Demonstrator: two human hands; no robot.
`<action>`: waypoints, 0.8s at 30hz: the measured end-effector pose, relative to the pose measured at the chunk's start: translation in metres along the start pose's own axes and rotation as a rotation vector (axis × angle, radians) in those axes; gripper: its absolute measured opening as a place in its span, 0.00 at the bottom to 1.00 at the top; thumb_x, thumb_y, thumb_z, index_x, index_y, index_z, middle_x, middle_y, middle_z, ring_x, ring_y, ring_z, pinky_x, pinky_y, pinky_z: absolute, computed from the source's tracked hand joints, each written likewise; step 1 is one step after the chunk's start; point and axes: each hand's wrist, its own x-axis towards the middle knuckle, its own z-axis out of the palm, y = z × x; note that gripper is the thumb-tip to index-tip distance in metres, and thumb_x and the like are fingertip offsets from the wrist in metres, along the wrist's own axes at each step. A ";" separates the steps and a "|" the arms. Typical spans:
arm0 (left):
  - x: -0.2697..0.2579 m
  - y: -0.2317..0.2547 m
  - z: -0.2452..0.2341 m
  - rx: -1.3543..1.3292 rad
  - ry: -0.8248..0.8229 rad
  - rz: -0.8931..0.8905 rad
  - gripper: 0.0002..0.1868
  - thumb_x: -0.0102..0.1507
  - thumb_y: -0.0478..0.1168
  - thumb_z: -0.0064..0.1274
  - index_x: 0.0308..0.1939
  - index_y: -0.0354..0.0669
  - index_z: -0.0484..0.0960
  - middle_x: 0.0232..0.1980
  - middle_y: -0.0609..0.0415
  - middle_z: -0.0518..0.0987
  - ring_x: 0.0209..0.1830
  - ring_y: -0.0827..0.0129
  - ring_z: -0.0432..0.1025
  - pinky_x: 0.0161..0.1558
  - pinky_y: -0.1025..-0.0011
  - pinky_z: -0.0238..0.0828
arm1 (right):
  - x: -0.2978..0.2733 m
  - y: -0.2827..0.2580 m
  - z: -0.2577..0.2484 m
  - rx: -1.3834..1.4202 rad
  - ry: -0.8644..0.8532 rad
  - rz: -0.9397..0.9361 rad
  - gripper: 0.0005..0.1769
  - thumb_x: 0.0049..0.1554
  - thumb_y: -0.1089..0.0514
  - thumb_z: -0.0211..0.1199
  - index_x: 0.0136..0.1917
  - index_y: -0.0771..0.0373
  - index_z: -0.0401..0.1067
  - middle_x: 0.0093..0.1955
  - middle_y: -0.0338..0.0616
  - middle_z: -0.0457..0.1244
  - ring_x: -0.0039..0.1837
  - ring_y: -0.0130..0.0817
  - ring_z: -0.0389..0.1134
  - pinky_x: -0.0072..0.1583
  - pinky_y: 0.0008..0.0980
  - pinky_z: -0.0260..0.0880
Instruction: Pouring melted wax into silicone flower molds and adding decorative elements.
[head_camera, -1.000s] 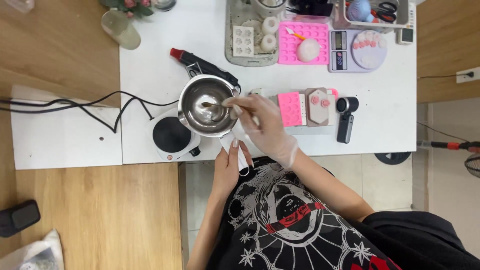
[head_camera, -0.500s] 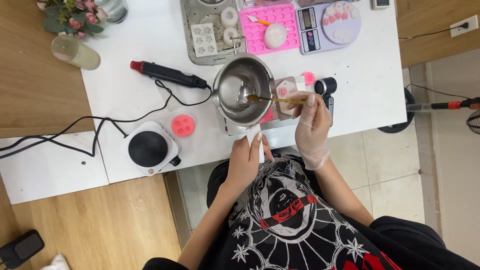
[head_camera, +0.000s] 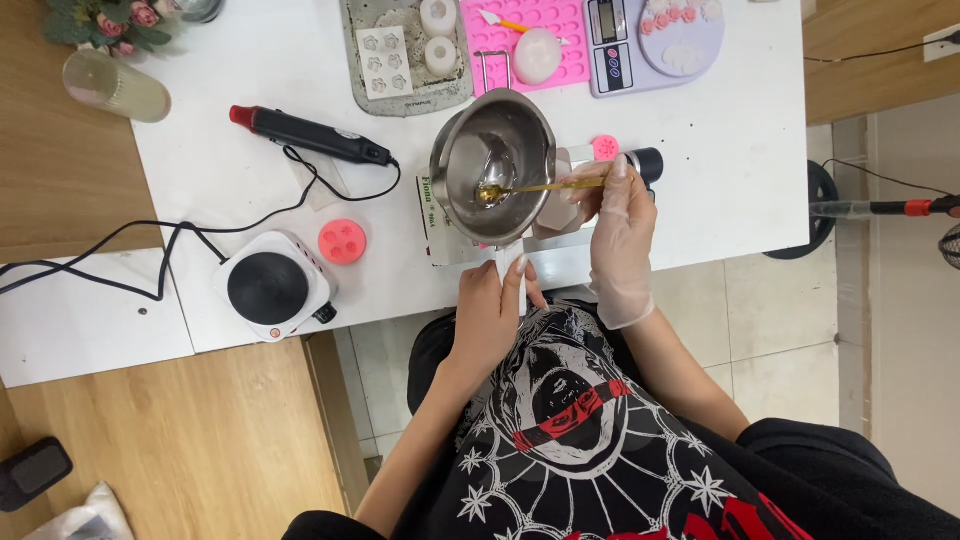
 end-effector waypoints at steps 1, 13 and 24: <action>0.000 0.000 0.001 0.001 0.000 -0.003 0.22 0.77 0.44 0.32 0.36 0.38 0.77 0.24 0.56 0.82 0.25 0.64 0.73 0.38 0.64 0.68 | 0.003 0.002 -0.002 0.000 -0.001 0.003 0.24 0.74 0.46 0.42 0.51 0.66 0.70 0.44 0.40 0.68 0.44 0.22 0.62 0.47 0.21 0.62; 0.001 -0.017 0.004 -0.191 -0.108 -0.249 0.25 0.76 0.50 0.30 0.37 0.36 0.77 0.25 0.54 0.82 0.26 0.69 0.74 0.37 0.69 0.71 | 0.012 0.010 -0.035 0.138 0.067 0.143 0.25 0.72 0.42 0.47 0.50 0.63 0.72 0.38 0.39 0.65 0.39 0.22 0.57 0.44 0.21 0.57; -0.019 -0.058 -0.029 -0.334 0.010 -0.457 0.26 0.75 0.53 0.31 0.39 0.37 0.76 0.26 0.55 0.81 0.28 0.75 0.74 0.37 0.73 0.70 | -0.004 0.064 -0.084 -0.001 0.207 0.107 0.24 0.74 0.45 0.44 0.49 0.64 0.71 0.38 0.38 0.63 0.39 0.21 0.57 0.43 0.21 0.57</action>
